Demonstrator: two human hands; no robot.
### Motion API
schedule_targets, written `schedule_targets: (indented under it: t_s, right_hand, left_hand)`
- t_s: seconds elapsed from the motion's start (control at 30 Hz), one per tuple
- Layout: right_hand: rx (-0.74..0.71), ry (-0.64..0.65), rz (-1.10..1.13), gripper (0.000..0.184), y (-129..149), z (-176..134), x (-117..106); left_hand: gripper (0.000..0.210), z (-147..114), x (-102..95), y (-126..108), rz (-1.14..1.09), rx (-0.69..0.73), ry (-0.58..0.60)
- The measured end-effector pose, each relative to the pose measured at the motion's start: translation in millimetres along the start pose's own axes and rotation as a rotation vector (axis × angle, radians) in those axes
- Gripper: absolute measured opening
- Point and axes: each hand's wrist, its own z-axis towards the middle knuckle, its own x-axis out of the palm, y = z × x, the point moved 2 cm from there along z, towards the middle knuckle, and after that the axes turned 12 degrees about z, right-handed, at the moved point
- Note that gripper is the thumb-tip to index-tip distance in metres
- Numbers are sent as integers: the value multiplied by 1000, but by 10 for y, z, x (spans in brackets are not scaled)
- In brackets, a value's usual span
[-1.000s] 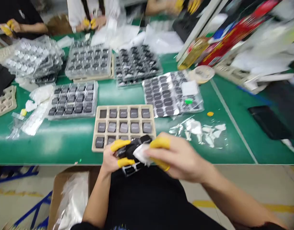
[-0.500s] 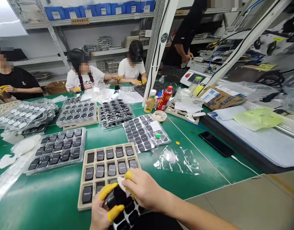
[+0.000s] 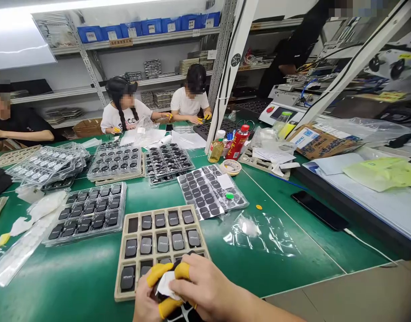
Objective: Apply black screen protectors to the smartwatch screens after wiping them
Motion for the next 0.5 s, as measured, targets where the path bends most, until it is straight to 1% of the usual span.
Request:
schedule_targets:
  t_s: [0.07,0.17,0.23,0.33,0.37,0.43,0.47,0.5]
  right_hand:
    - [17,-18,-16,15,-46,-3,49]
    - [56,-26,-47,23,-102,-10,73]
    - [108,-8,-62,27,-137,-41,52]
    - [183,36,-72,28,-182,-128,-48]
    - [198,18,-66,29,-185,-154,-99]
    - [214,-81,-42,33,-162,-176,-199]
    - [212,-130,-33,34,-136,-168,-230]
    - [196,-153,-25,34,-103,-146,-238]
  left_hand:
    - [83,-80,40,58,-7,-59,-8]
    - [82,-134,50,101,-20,-90,-36]
    - [81,-139,6,116,-33,-97,-74]
    - [81,-133,-126,114,21,-74,-135]
    - [80,-128,-173,102,46,-65,-153]
    - [79,-106,-243,59,77,-58,-166]
    - [79,-85,-257,26,77,-59,-155]
    - [77,-58,-256,-13,69,-59,-131]
